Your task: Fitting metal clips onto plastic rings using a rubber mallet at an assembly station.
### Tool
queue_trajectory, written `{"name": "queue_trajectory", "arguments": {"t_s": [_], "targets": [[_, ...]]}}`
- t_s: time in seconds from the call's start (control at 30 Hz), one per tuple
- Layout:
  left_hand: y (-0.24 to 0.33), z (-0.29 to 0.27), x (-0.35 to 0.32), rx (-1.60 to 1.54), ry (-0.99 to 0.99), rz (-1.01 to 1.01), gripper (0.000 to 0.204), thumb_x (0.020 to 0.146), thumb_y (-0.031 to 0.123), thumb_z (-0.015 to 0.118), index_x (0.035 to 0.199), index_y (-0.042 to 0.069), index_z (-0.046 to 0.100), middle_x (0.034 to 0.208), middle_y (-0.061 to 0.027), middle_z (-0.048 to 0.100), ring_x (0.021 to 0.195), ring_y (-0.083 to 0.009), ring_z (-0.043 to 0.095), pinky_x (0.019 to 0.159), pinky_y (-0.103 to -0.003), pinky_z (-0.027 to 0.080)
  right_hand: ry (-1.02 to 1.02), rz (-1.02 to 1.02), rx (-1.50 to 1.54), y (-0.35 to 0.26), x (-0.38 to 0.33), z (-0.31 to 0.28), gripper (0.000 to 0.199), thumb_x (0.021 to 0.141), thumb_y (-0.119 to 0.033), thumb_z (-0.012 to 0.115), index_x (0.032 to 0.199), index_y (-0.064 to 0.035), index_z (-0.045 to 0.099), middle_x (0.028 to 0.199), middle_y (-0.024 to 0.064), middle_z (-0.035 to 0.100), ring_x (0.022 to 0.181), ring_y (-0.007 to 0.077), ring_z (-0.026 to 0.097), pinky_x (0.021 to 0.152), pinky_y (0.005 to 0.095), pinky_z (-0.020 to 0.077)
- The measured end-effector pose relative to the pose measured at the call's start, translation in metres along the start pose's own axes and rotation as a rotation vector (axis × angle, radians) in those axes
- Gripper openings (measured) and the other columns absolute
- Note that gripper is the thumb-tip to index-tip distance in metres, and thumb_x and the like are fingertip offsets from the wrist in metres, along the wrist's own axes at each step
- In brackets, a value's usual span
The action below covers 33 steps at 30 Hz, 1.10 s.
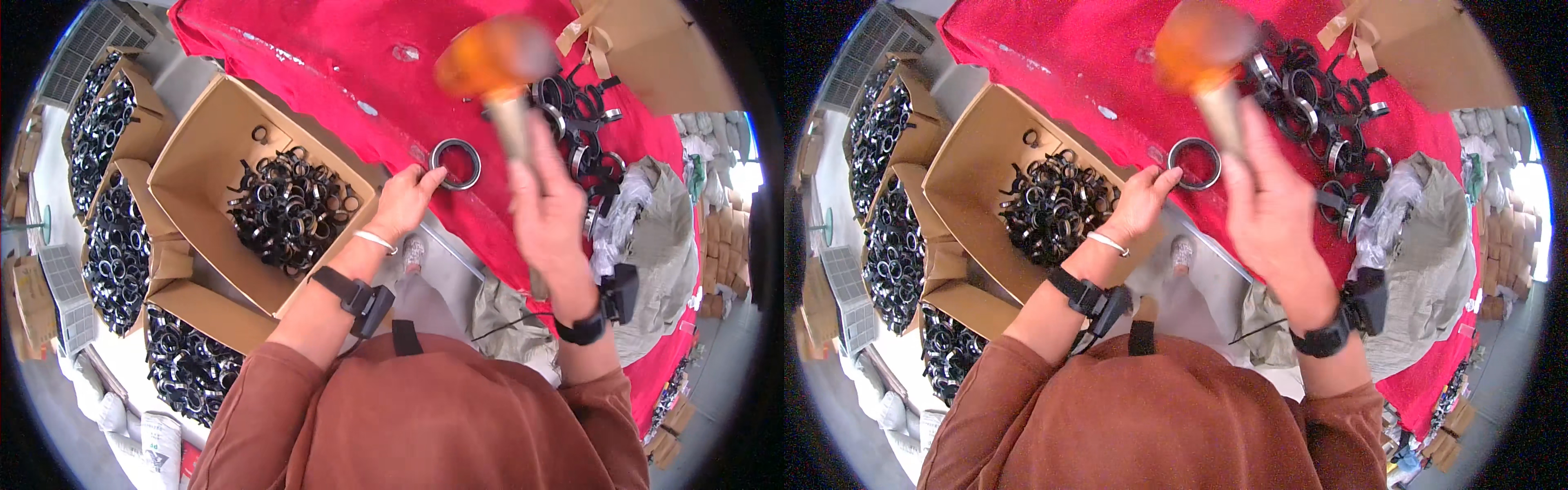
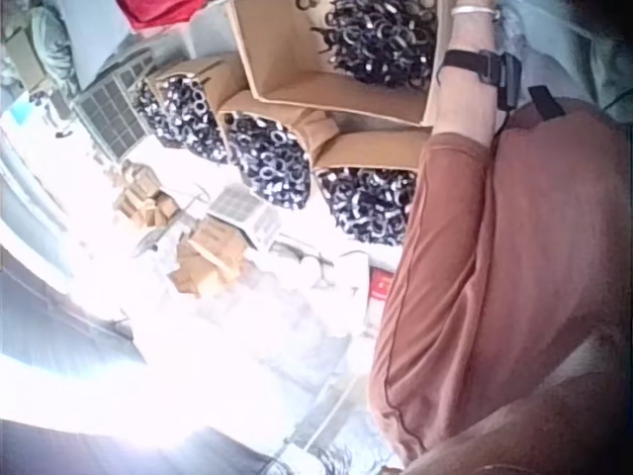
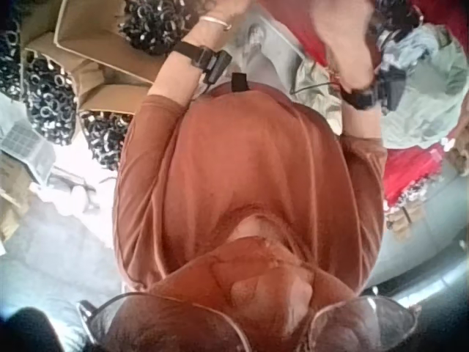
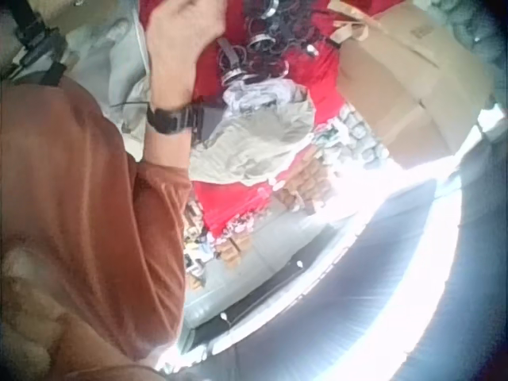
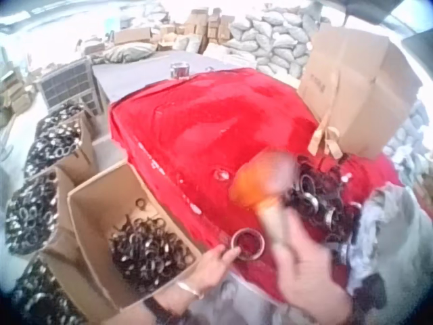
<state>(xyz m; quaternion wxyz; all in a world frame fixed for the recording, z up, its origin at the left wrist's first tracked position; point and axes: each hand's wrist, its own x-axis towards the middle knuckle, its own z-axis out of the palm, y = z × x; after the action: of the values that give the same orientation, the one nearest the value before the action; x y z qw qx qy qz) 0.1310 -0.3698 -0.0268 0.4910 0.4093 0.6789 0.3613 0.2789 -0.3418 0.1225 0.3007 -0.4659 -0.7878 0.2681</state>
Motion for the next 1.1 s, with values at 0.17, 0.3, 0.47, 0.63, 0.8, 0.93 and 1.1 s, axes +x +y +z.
{"name": "queue_trajectory", "arguments": {"t_s": [0.17, 0.3, 0.47, 0.63, 0.8, 0.93, 1.1], "targets": [[0.005, 0.008, -0.004, 0.026, 0.013, 0.084, 0.048, 0.087, 0.047, 0.052, 0.086, 0.000, 0.060, 0.082, -0.0252, 0.062, 0.086, -0.0413, 0.059, 0.076, -0.047, 0.044, 0.011, 0.010, -0.219, 0.056, -0.043, 0.000, 0.050, 0.089, -0.008, 0.053, 0.137, -0.0077, 0.040, 0.103, 0.0256, 0.061, 0.095, 0.0374, 0.063, 0.078, 0.0406, 0.0502], [-0.002, 0.010, -0.009, 0.045, 0.034, 0.118, 0.045, 0.087, 0.047, 0.052, 0.085, 0.002, 0.060, 0.081, -0.0238, 0.062, 0.085, -0.0417, 0.059, 0.075, -0.047, 0.044, -0.141, 0.125, -0.275, 0.045, -0.019, -0.023, 0.047, 0.090, -0.011, 0.053, 0.136, -0.0076, 0.041, 0.096, 0.0263, 0.062, 0.088, 0.0359, 0.065, 0.075, 0.0391, 0.0504], [-0.011, 0.004, -0.005, 0.009, 0.051, 0.034, 0.045, 0.088, 0.047, 0.051, 0.086, 0.002, 0.059, 0.081, -0.0239, 0.061, 0.084, -0.0416, 0.058, 0.075, -0.047, 0.044, 0.020, 0.132, 0.018, 0.013, -0.009, -0.008, 0.046, 0.092, -0.013, 0.051, 0.136, -0.0068, 0.041, 0.100, 0.0246, 0.063, 0.094, 0.0230, 0.065, 0.080, 0.0359, 0.0497], [0.003, 0.018, -0.001, -0.022, 0.024, 0.114, 0.045, 0.089, 0.046, 0.049, 0.089, 0.001, 0.057, 0.083, -0.0247, 0.061, 0.086, -0.0423, 0.057, 0.076, -0.047, 0.043, -0.099, 0.229, -0.002, 0.062, -0.022, 0.016, 0.047, 0.092, -0.017, 0.050, 0.137, -0.0133, 0.040, 0.095, 0.0235, 0.063, 0.083, 0.0369, 0.064, 0.072, 0.0399, 0.0518], [-0.010, 0.018, -0.001, 0.006, 0.000, 0.074, 0.046, 0.090, 0.046, 0.048, 0.092, 0.000, 0.055, 0.085, -0.0257, 0.060, 0.088, -0.0436, 0.056, 0.076, -0.047, 0.043, -0.036, 0.583, 0.385, 0.031, -0.015, -0.010, 0.046, 0.096, -0.021, 0.047, 0.141, -0.0179, 0.037, 0.062, -0.0022, 0.047, 0.047, 0.0049, 0.045, 0.041, 0.0199, 0.0404], [-0.014, 0.011, -0.002, -0.026, 0.082, 0.155, 0.046, 0.090, 0.045, 0.047, 0.090, -0.001, 0.054, 0.085, -0.0267, 0.059, 0.088, -0.0448, 0.056, 0.076, -0.048, 0.042, 0.163, 0.275, 0.423, 0.002, -0.016, -0.033, 0.047, 0.097, -0.021, 0.045, 0.142, -0.0170, 0.034, 0.064, -0.0013, 0.050, 0.049, 0.0051, 0.046, 0.043, 0.0197, 0.0421], [-0.008, 0.016, 0.002, -0.008, 0.014, 0.132, 0.047, 0.091, 0.046, 0.046, 0.091, -0.001, 0.052, 0.085, -0.0275, 0.059, 0.088, -0.0459, 0.055, 0.075, -0.048, 0.042, 0.032, 0.518, 0.264, 0.061, -0.062, 0.010, 0.048, 0.094, -0.021, 0.048, 0.141, -0.0135, 0.036, 0.066, 0.0036, 0.054, 0.053, 0.0078, 0.050, 0.047, 0.0271, 0.0450]]}}
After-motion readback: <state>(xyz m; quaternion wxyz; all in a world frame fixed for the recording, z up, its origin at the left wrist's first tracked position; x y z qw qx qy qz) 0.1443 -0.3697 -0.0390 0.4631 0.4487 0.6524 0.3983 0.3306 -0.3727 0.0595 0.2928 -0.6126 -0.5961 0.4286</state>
